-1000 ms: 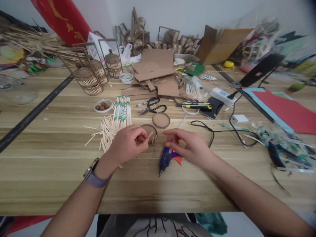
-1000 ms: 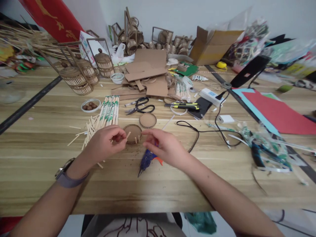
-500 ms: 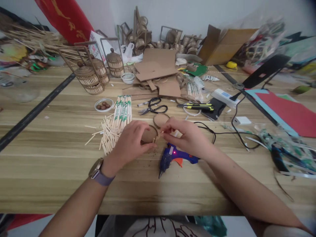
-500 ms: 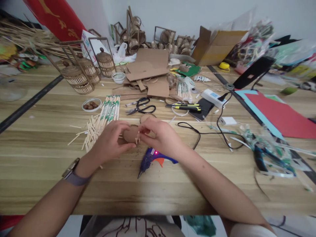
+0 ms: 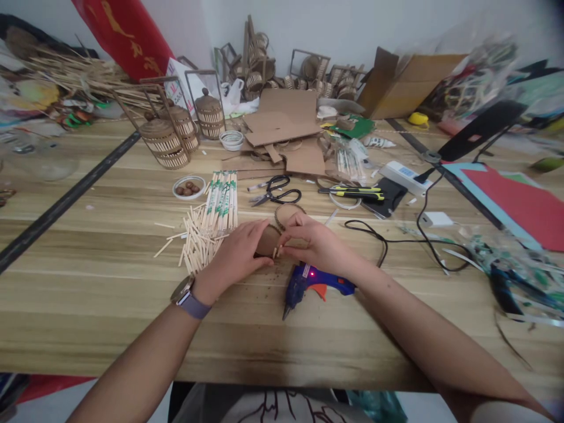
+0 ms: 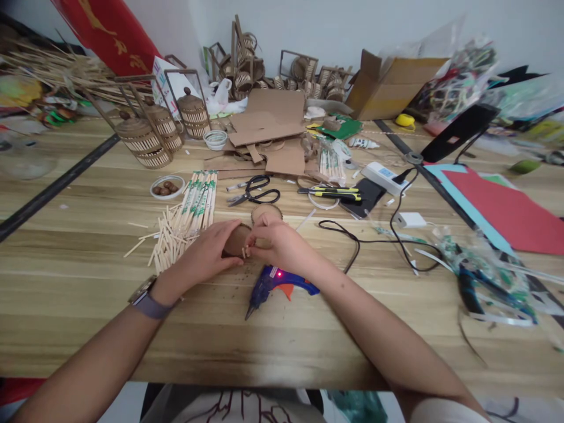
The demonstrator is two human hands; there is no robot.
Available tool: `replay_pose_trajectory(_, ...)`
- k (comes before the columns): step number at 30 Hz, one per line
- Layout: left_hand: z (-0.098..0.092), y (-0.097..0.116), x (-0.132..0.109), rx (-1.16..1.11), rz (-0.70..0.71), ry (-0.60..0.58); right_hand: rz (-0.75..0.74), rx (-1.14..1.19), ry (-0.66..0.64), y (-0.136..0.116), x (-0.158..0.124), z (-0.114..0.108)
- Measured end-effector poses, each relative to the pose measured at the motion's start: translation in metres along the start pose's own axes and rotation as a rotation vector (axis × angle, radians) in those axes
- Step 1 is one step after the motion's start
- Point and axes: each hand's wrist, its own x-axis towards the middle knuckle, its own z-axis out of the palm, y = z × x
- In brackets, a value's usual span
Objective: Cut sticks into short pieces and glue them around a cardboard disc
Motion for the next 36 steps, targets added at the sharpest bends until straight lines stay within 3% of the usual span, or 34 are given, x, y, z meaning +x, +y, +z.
replay_pose_trajectory(20, 0.0009, -0.0015, -0.0006, -0.063, -0.001, 0.000, -0.254, -0.216, 0.012, 0.0069, -0.0025, -0.0006)
replay_pose_trajectory(36, 0.0001, -0.0023, -0.0003, -0.116, 0.000, -0.002, -0.231, -0.346, -0.050, 0.0076, -0.0004, 0.0041)
